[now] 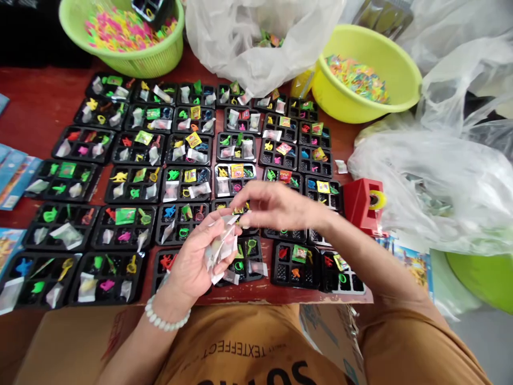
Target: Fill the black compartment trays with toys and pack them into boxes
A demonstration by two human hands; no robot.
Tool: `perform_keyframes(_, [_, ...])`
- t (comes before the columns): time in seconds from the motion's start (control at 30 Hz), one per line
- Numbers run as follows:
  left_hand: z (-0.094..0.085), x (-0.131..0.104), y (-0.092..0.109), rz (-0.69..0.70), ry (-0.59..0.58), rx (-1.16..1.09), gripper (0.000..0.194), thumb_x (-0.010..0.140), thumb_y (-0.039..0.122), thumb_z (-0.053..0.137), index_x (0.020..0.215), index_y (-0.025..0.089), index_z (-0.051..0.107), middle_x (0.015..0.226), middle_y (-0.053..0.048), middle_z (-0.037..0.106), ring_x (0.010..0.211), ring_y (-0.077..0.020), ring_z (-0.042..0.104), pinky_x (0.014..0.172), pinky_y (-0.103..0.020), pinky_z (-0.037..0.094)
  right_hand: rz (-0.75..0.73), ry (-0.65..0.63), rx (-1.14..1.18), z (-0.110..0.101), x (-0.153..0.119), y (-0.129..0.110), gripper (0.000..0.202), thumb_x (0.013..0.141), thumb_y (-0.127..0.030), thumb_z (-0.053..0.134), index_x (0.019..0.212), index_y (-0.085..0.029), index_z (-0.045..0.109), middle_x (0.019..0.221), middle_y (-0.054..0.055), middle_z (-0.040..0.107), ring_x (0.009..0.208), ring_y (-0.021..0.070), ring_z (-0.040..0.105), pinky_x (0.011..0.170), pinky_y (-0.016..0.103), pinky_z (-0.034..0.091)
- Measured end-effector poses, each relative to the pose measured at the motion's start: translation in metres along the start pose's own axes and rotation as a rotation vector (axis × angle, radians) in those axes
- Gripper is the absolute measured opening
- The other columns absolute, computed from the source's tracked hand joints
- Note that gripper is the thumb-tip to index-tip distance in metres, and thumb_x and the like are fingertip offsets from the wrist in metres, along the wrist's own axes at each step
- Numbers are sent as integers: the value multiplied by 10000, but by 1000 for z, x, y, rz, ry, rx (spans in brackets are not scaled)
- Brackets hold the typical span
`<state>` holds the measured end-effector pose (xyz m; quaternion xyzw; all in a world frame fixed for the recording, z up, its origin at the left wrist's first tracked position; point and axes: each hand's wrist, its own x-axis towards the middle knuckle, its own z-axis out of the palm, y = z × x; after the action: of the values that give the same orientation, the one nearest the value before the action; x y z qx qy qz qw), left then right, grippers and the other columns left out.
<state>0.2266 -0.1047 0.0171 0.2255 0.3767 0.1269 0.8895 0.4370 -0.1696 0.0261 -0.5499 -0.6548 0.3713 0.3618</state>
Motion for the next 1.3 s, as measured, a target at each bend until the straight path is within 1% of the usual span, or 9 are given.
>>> perform_keyframes(0.13, [2, 0, -6, 1, -29, 39, 331, 778, 313, 862, 1011, 147, 694, 595, 43, 585, 368, -82, 478, 283, -139, 355, -47, 68, -42, 31, -16, -18, 224, 1008, -320, 694, 1174, -170, 712, 1097, 78, 739, 1032, 178, 665, 908, 321, 547])
perform_keyframes(0.43, [9, 9, -7, -124, -145, -15, 353, 769, 421, 893, 806, 155, 664, 633, 29, 612, 373, -77, 488, 261, -143, 347, -93, 177, -412, 33, -18, -16, 287, 1100, -233, 425, 990, -147, 675, 916, 85, 684, 837, 157, 622, 737, 277, 517])
perform_keyframes(0.57, [9, 13, 0, -154, -138, -97, 395, 692, 358, 948, 947, 135, 746, 701, 1, 670, 426, -92, 535, 276, -141, 356, 10, 426, -394, -7, -6, 14, 199, 1038, -237, 510, 944, -169, 672, 857, 46, 699, 783, 154, 638, 730, 293, 512])
perform_keyframes(0.7, [2, 13, 8, -113, -124, -118, 426, 708, 347, 924, 1030, 112, 775, 766, -52, 717, 490, -126, 590, 303, -158, 401, 471, 850, -565, -81, 10, 69, 117, 962, -198, 574, 971, -199, 690, 891, 52, 741, 773, 185, 647, 771, 347, 514])
perform_keyframes(0.77, [-1, 13, 11, -92, -148, -119, 436, 710, 348, 915, 1052, 112, 781, 803, -76, 738, 515, -138, 613, 312, -161, 422, 645, 953, -646, -111, 16, 94, 159, 948, -145, 568, 1028, -175, 703, 974, 98, 764, 870, 206, 658, 866, 376, 498])
perform_keyframes(0.87, [-2, 13, 14, -79, -159, -120, 448, 679, 301, 925, 1063, 115, 790, 822, -86, 752, 532, -136, 618, 323, -155, 437, 751, 944, -676, -132, 21, 117, 165, 941, -119, 586, 1046, -151, 709, 1028, 133, 773, 929, 216, 644, 897, 390, 469])
perform_keyframes(0.97, [0, 13, 14, -81, -134, -115, 432, 658, 266, 931, 1040, 116, 796, 820, -83, 759, 523, -130, 612, 321, -154, 438, 803, 890, -711, -133, 23, 125, 169, 951, -144, 601, 1078, -177, 707, 1064, 122, 770, 956, 239, 641, 893, 409, 478])
perform_keyframes(1.2, [4, 12, 12, -90, -60, -92, 423, 612, 238, 955, 984, 110, 799, 758, -60, 741, 496, -122, 602, 308, -152, 427, 750, 746, -840, -111, 29, 111, 262, 998, -219, 579, 1243, -179, 663, 1323, 151, 640, 1170, 290, 610, 1007, 441, 495])
perform_keyframes(1.3, [4, 12, 11, -75, -32, -84, 440, 584, 236, 973, 966, 107, 796, 742, -53, 729, 485, -114, 590, 300, -146, 414, 592, 549, -902, -91, 35, 100, 305, 1019, -301, 566, 1288, -194, 661, 1334, 141, 634, 1200, 298, 599, 1009, 426, 501])
